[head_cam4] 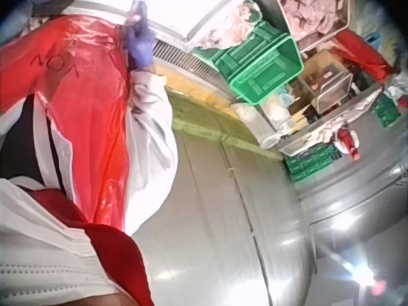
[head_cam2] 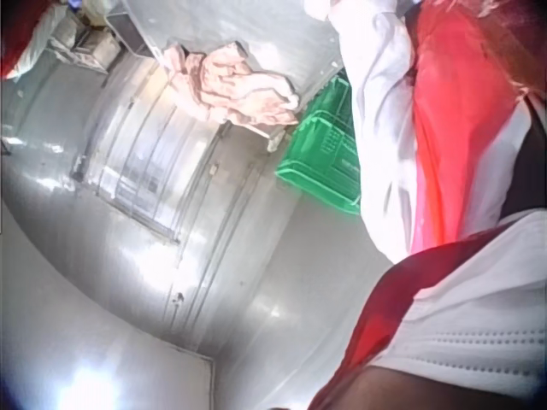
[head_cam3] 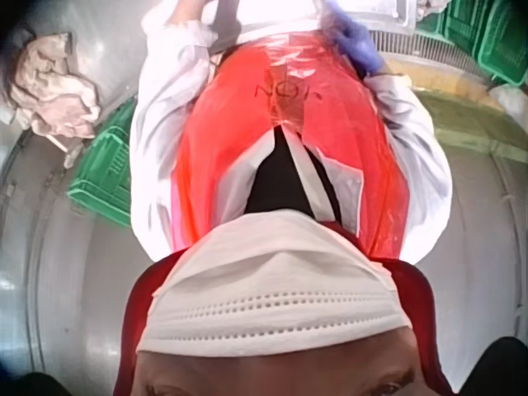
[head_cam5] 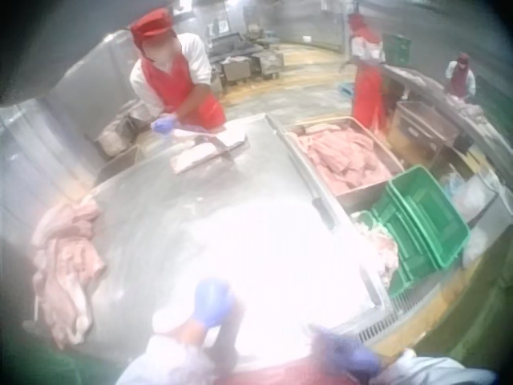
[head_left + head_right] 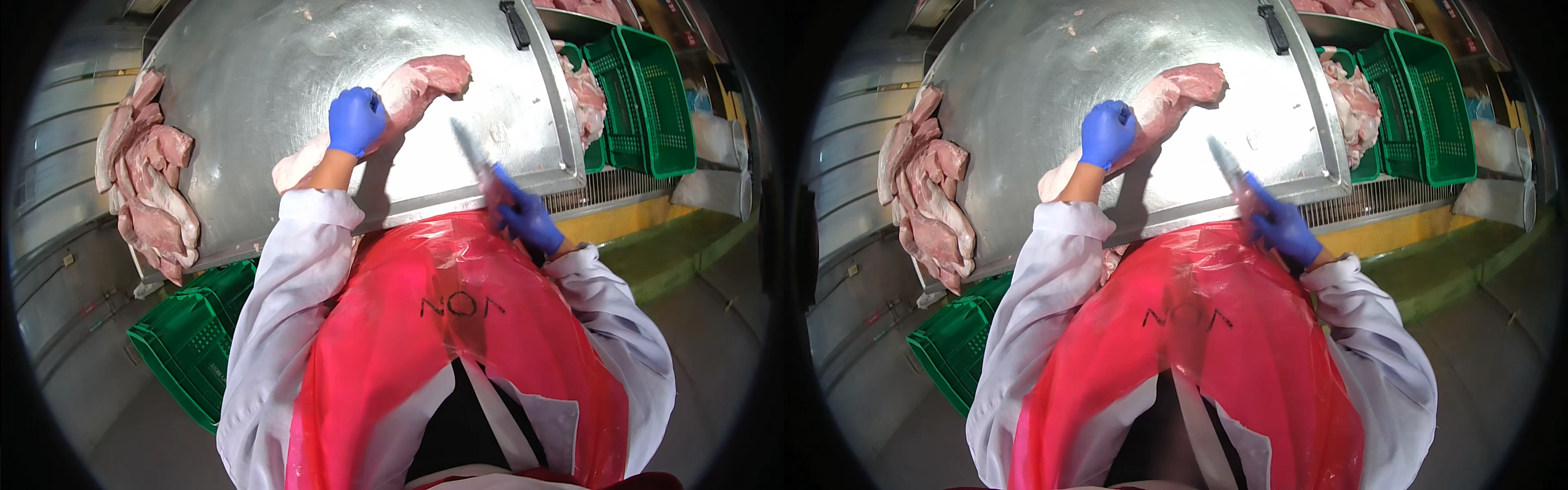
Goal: The person uses a knife to trim fat and cut large pieces of raw meat on a stainless steel table. The person places the trimmed meat into green crates below the table.
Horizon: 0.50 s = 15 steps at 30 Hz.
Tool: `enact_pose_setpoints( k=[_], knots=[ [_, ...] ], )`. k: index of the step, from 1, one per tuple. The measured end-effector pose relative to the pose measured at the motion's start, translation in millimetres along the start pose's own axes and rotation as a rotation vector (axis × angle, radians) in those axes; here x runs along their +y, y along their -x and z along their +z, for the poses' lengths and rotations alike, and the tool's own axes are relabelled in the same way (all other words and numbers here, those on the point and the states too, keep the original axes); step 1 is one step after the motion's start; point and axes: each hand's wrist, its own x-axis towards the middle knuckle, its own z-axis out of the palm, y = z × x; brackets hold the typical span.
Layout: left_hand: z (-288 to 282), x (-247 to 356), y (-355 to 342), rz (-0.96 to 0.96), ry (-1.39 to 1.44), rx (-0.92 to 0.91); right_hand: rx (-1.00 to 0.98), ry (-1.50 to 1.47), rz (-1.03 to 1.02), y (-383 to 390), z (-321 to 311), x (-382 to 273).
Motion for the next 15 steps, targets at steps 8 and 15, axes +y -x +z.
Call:
enact_pose_setpoints(
  k=[8,15],
  knots=[
    [27,71,-76,-0.180,-0.166,-0.136,0.364,-0.039,-0.343,-104,-20,-35],
    [23,35,-85,-0.198,0.000,-0.092,0.141,-0.066,-0.301,-196,40,-68]
  ],
)
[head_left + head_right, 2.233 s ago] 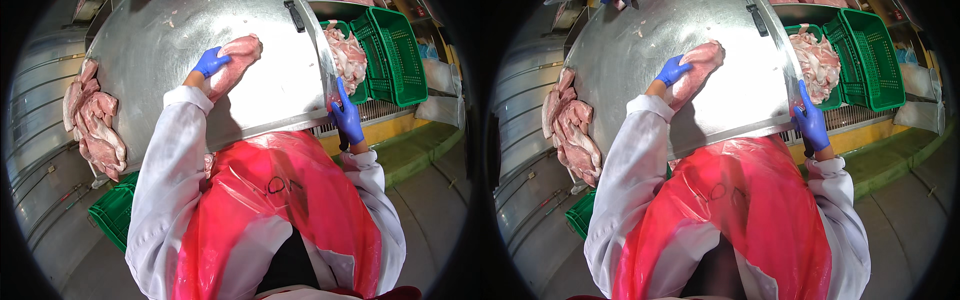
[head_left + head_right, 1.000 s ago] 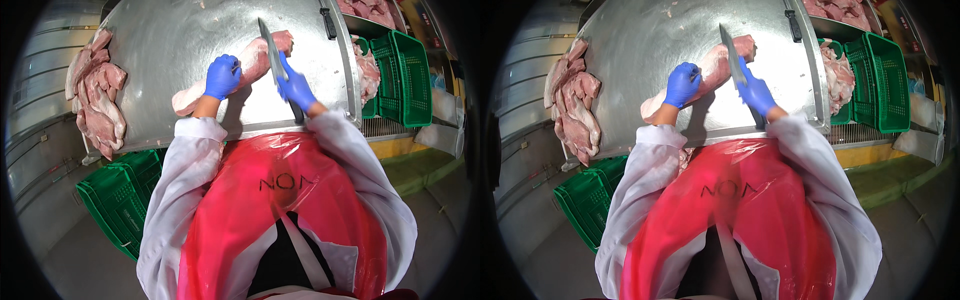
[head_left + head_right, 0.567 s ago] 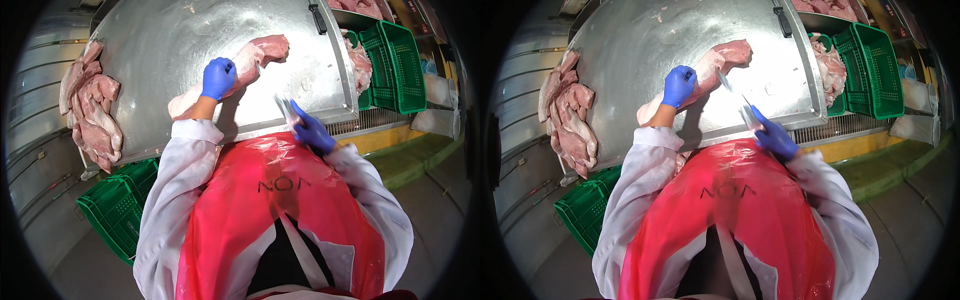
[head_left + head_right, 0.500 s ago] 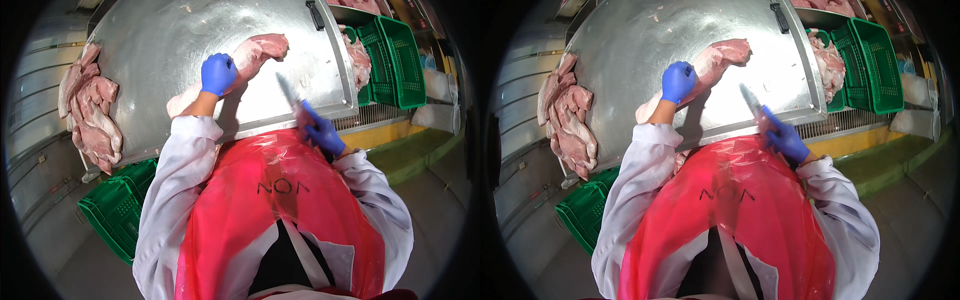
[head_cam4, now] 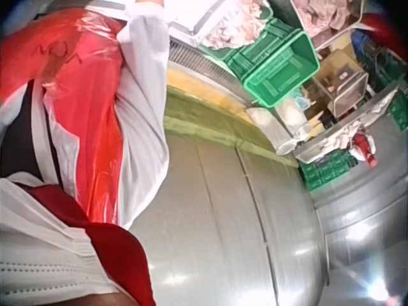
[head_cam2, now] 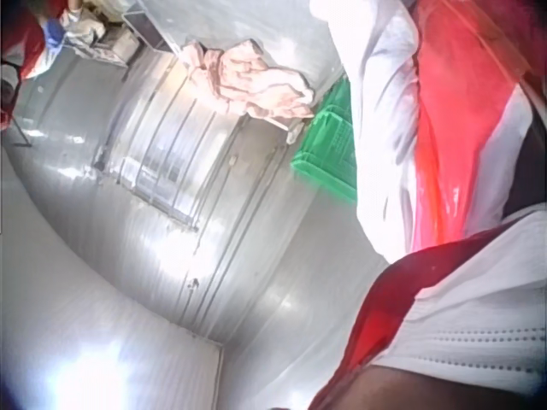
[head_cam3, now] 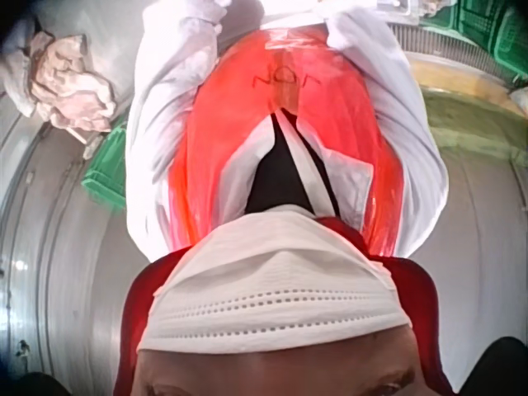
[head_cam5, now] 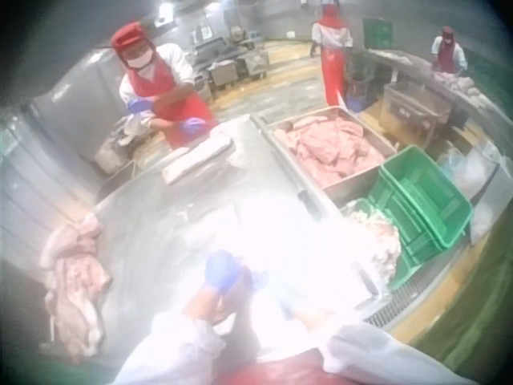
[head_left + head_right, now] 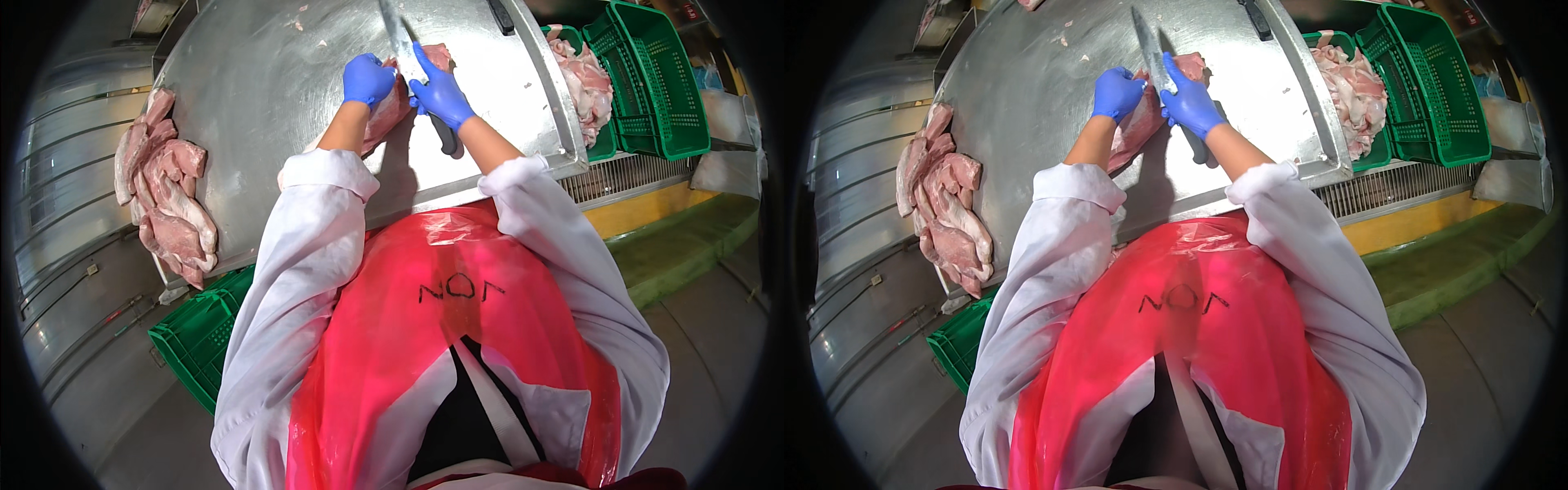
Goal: The person uses a knife to trim fat and cut large pieces of raw meat on a stainless steel table. The person places the trimmed meat into green crates below the table.
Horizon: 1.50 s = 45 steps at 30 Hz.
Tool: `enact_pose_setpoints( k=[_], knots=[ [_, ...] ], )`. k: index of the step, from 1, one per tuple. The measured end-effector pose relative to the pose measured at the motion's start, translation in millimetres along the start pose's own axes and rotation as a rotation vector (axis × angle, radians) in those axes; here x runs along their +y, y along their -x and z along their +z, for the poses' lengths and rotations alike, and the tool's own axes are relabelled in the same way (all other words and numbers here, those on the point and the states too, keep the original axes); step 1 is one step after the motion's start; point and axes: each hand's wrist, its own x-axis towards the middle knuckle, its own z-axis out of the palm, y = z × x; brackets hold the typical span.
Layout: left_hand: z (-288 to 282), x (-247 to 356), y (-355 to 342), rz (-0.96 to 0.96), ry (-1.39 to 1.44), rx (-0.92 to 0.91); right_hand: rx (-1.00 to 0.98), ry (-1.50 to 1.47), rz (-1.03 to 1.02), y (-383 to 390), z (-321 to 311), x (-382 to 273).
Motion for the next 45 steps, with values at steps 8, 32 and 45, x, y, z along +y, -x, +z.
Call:
enact_pose_setpoints(
  k=[8,32,45],
  knots=[
    [-10,-12,2,-0.035,0.171,-0.004,-0.386,0.293,0.177,64,-34,8],
    [-51,-51,-35,-0.095,0.719,-0.165,-0.408,0.173,0.116,85,27,13],
    [-103,-52,-2,0.065,1.125,-0.255,-0.268,0.268,0.030,71,88,-2]
  ],
)
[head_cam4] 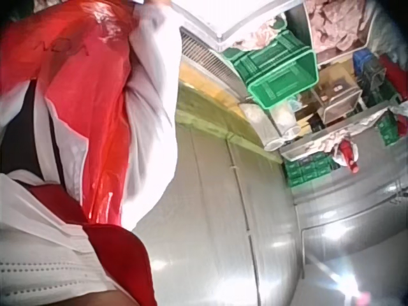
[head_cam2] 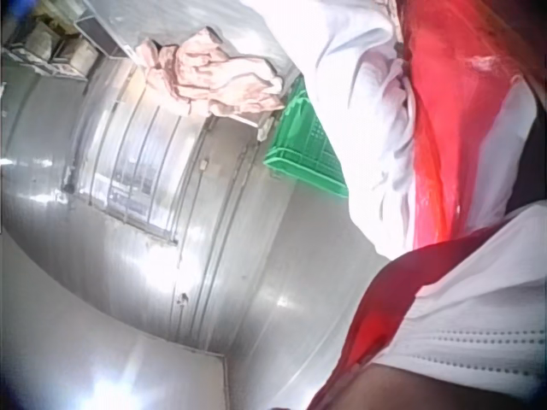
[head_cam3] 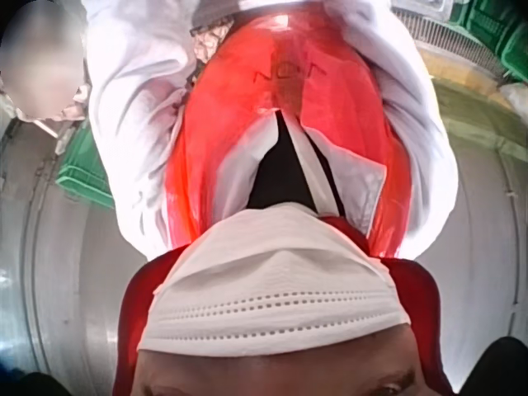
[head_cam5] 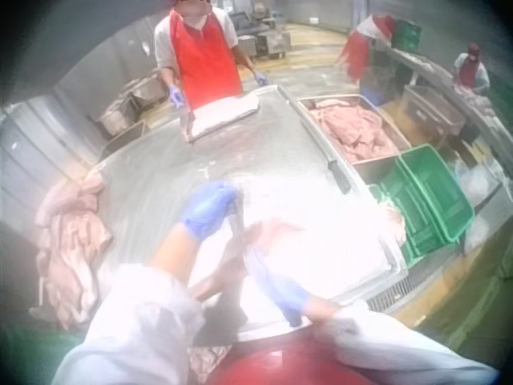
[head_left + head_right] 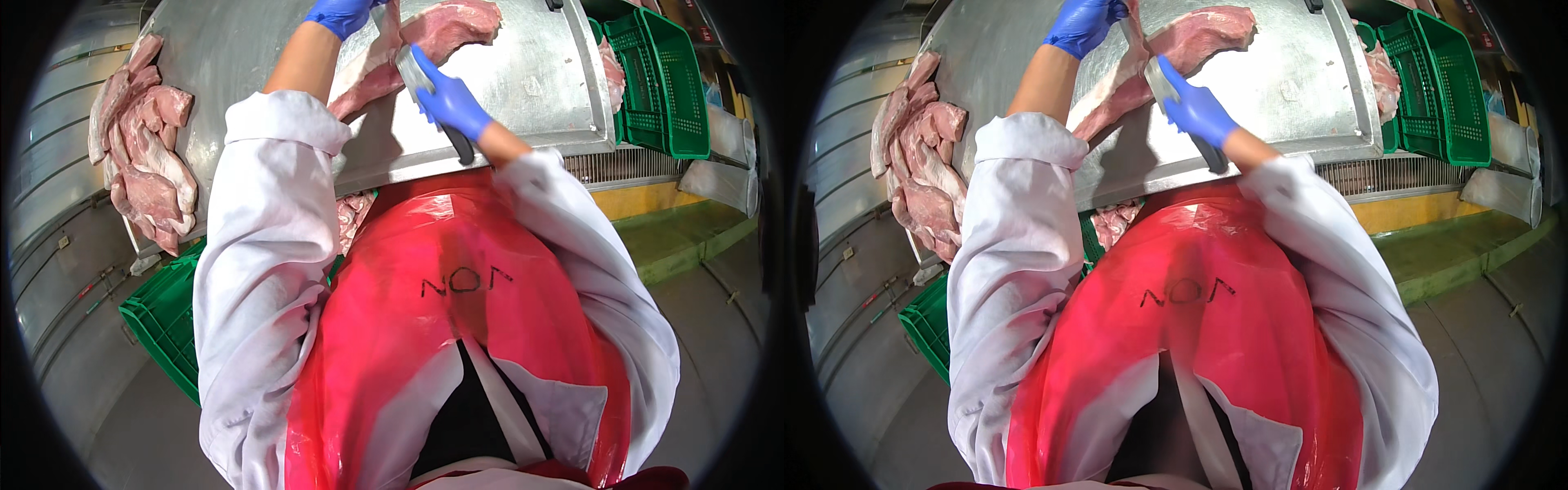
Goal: The person uses a knife to trim fat and cut large pieces of raw meat on a stainless steel table. The person places the trimmed meat into green crates below the table.
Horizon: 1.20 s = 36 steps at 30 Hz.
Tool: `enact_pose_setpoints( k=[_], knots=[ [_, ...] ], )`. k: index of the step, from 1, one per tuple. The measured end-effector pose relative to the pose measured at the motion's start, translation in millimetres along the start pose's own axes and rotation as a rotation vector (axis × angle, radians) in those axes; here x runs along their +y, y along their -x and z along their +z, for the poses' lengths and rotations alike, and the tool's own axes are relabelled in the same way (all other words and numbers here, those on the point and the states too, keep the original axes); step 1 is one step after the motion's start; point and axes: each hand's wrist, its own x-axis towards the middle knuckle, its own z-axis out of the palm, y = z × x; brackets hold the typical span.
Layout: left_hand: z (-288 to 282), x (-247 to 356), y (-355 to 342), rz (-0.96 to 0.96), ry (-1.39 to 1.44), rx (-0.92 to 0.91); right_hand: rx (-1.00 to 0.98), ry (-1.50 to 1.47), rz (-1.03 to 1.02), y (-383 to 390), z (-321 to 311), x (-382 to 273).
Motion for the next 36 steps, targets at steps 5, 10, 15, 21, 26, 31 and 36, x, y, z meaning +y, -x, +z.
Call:
enact_pose_setpoints(
  k=[5,10,15,21,26,31,36],
  knots=[
    [-34,-6,4,0.027,0.156,0.049,-0.009,0.027,-0.029,27,31,10],
    [-21,21,43,0.130,0.256,0.021,0.006,0.003,0.021,16,46,6],
    [-32,44,49,0.193,0.110,-0.034,0.056,-0.092,-0.024,-22,67,4],
    [-34,74,86,0.240,0.223,-0.038,0.022,0.019,0.076,16,95,-21],
    [-47,82,94,0.313,0.318,-0.076,0.034,0.021,0.096,-6,115,-45],
    [-62,104,130,0.398,0.461,-0.089,-0.118,-0.135,0.193,38,134,-42],
    [-60,124,152,0.428,0.434,-0.048,-0.047,0.004,0.258,-20,152,-78]
  ],
)
